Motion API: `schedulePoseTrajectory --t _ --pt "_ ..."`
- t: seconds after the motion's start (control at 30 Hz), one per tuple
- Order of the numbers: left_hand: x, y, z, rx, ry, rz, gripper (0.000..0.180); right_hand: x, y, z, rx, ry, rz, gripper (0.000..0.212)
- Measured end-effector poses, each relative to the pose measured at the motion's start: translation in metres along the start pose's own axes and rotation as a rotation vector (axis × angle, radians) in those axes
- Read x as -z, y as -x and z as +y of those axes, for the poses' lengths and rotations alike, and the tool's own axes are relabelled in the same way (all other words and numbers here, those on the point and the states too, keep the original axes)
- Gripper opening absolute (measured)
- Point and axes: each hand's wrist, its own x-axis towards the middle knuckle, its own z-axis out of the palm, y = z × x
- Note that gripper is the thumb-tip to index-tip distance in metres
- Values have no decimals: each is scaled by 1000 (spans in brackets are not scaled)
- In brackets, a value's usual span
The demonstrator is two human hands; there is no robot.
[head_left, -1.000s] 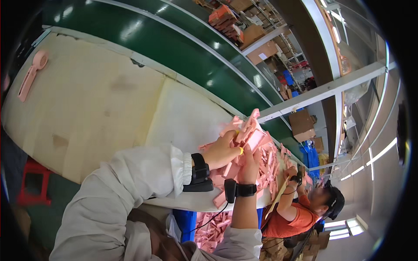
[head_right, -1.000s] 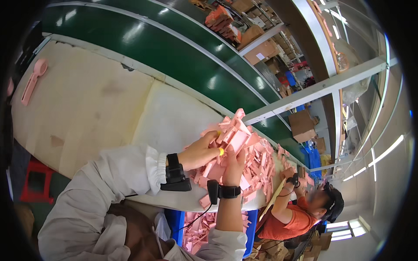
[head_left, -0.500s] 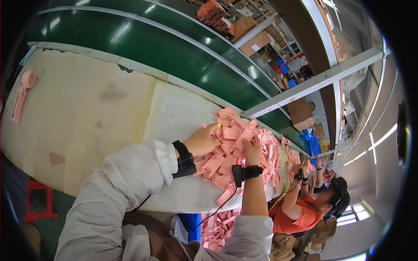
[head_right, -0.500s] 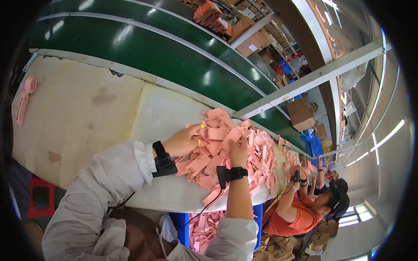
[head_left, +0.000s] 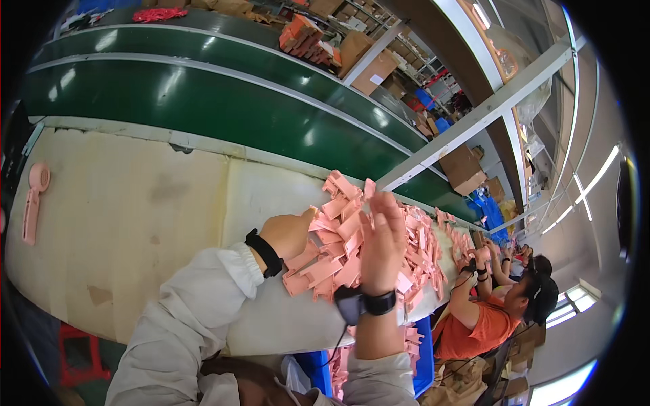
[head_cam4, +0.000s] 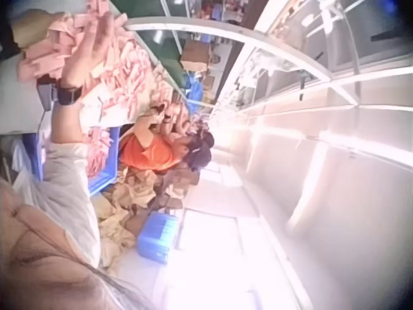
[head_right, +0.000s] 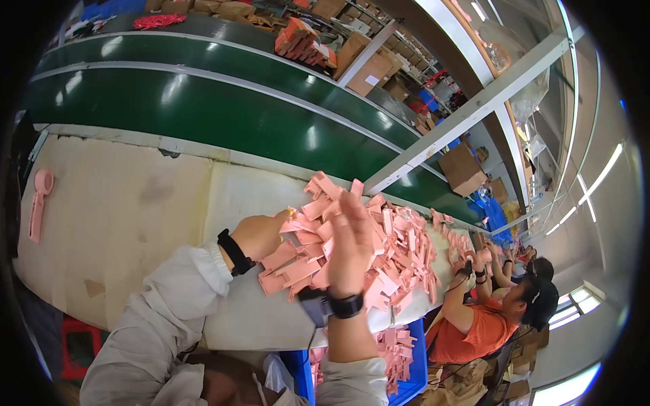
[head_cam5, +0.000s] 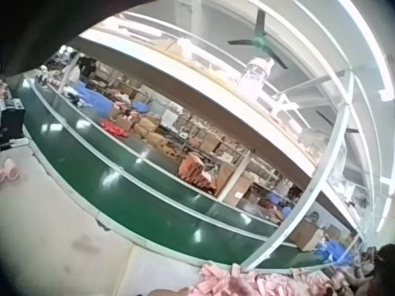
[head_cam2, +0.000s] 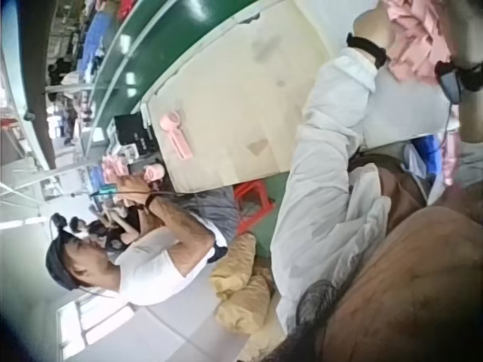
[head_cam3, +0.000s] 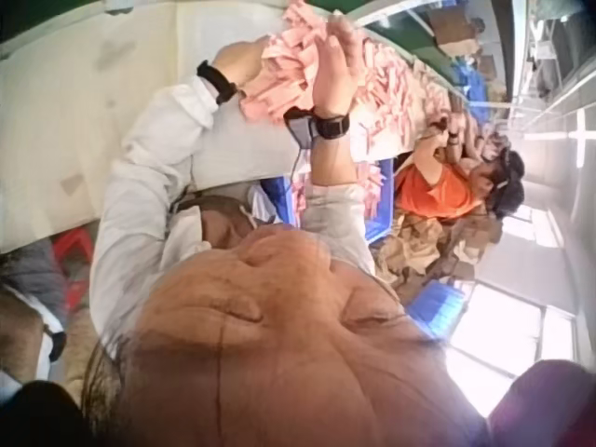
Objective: Assemble small handheld pink fans at a production line by snapping components together.
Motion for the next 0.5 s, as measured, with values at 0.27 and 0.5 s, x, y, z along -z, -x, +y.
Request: schedulePoseTrajectory --t 0.27,0.5 --pt "59 0 -23 89 -67 140 38 -87 60 51 208 -316 -229 19" --pt "87 -22 -18 -1 377 251 36 -96 91 65 -643 -457 -1237 13"
